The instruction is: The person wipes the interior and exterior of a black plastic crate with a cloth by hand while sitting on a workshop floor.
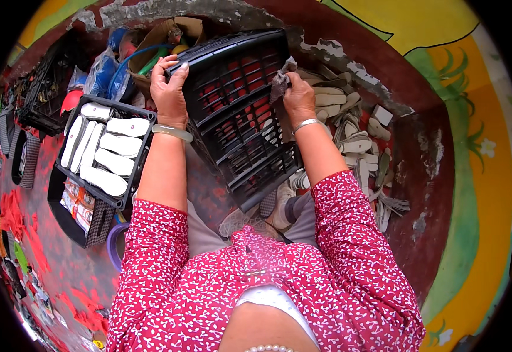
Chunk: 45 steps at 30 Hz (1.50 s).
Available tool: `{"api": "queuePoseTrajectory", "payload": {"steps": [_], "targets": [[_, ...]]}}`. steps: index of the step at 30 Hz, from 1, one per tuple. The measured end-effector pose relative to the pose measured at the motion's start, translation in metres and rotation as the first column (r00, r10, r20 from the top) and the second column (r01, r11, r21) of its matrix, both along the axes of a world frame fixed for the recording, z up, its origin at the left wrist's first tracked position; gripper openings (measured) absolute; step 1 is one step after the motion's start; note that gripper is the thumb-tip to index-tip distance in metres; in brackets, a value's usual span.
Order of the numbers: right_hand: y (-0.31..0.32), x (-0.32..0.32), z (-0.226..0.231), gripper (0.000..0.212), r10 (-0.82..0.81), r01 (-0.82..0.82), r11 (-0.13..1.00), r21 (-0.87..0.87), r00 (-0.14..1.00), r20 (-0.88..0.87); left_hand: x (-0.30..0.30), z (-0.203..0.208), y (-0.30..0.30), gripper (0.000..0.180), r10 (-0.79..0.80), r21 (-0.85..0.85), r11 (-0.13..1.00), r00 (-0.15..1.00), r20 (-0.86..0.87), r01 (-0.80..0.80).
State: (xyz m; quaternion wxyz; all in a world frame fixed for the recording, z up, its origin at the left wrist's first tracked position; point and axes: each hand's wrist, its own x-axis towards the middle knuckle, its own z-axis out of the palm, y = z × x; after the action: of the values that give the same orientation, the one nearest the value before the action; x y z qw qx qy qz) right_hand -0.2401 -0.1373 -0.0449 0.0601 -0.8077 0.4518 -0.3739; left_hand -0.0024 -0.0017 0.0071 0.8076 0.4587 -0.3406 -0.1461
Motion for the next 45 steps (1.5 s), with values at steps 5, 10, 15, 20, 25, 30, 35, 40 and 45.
{"api": "queuePoseTrajectory", "payload": {"steps": [5,10,15,20,25,30,35,40,45], "targets": [[-0.005,-0.007,0.003,0.029,0.043,-0.043,0.999,0.001,0.998,0.041,0.001,-0.001,0.000,0.016,0.016,0.001,1.000,1.000,0.025,-0.016],[-0.002,-0.058,-0.034,0.027,-0.070,-0.052,0.932,0.360,0.946,0.317,0.003,0.004,-0.002,0.012,-0.007,0.010,1.000,1.000,-0.022,0.007],[-0.025,-0.130,-0.060,0.020,-0.400,-0.208,0.786,0.582,0.547,0.736,0.009,0.005,-0.005,0.014,-0.058,-0.038,0.998,0.991,-0.122,0.054],[-0.024,-0.089,-0.050,0.024,-0.209,-0.312,0.749,0.584,0.726,0.655,0.012,0.002,-0.003,0.015,-0.070,-0.018,0.998,0.984,-0.163,0.068],[-0.037,-0.058,-0.072,0.029,-0.072,-0.298,0.773,0.560,0.836,0.544,0.012,0.002,-0.005,0.015,-0.060,-0.014,0.998,0.988,-0.142,0.059],[-0.028,-0.040,-0.054,0.024,-0.037,-0.184,0.870,0.458,0.901,0.432,0.016,0.002,0.000,0.015,-0.038,0.004,0.999,0.989,-0.146,0.039],[-0.026,-0.026,-0.026,0.026,-0.066,-0.022,0.922,0.388,0.975,0.212,0.010,0.013,0.005,0.013,-0.050,0.006,0.999,0.992,-0.117,0.051],[-0.026,-0.016,-0.026,0.034,-0.058,0.021,0.905,0.425,0.996,0.074,0.010,0.013,0.007,0.014,-0.041,0.013,0.999,0.996,-0.077,0.042],[-0.029,-0.036,-0.049,0.041,-0.040,-0.016,0.858,0.513,0.994,0.097,0.010,0.009,0.005,0.014,-0.013,0.014,1.000,0.998,-0.058,0.014]]}}
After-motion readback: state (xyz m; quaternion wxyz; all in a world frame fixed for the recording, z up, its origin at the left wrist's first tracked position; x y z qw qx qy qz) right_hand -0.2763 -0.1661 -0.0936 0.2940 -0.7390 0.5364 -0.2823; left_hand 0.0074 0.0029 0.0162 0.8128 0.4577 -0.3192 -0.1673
